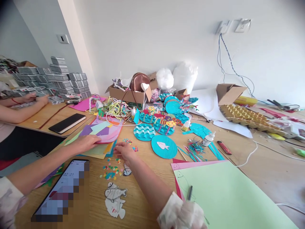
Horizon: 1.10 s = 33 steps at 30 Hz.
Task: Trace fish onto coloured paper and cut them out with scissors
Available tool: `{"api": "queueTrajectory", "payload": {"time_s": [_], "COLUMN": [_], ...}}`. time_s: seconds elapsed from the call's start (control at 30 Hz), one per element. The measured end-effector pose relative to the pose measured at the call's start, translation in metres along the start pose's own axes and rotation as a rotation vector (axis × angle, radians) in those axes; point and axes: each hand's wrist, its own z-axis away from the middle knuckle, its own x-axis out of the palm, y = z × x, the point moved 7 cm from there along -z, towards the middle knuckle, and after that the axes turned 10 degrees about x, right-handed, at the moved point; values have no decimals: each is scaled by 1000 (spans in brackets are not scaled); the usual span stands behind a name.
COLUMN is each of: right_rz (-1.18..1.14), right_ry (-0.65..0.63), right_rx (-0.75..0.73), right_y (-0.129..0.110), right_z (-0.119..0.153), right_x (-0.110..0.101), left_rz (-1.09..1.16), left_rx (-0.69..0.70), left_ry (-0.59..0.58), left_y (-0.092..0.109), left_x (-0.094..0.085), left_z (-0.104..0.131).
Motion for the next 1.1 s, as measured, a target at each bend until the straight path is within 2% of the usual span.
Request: {"api": "queueTrajectory", "payload": {"time_s": [0.17, 0.33, 0.53, 0.73, 0.97, 1.1], "right_rz": [11, 71, 47, -19, -60, -79], "right_ry": [-75, -82, -109, -127, -167, -169], "right_rx": [-14, 4, 23, 26, 52, 60], "right_y": [20, 43, 44, 33, 39, 40], "right_z": [47, 66, 67, 56, 50, 45], "right_x": [-14, -31, -32, -20, -14, -12], "left_rz": [21, 45, 58, 34, 19, 10], "left_rx": [96, 157, 172, 177, 176, 165], "left_ry": [-39, -60, -67, -13, 40, 76], "left_y": [16, 15, 11, 23, 31, 33], "left_x": [10, 14, 10, 11, 21, 20], "left_z": [-1, -8, -7, -3, -3, 0]}}
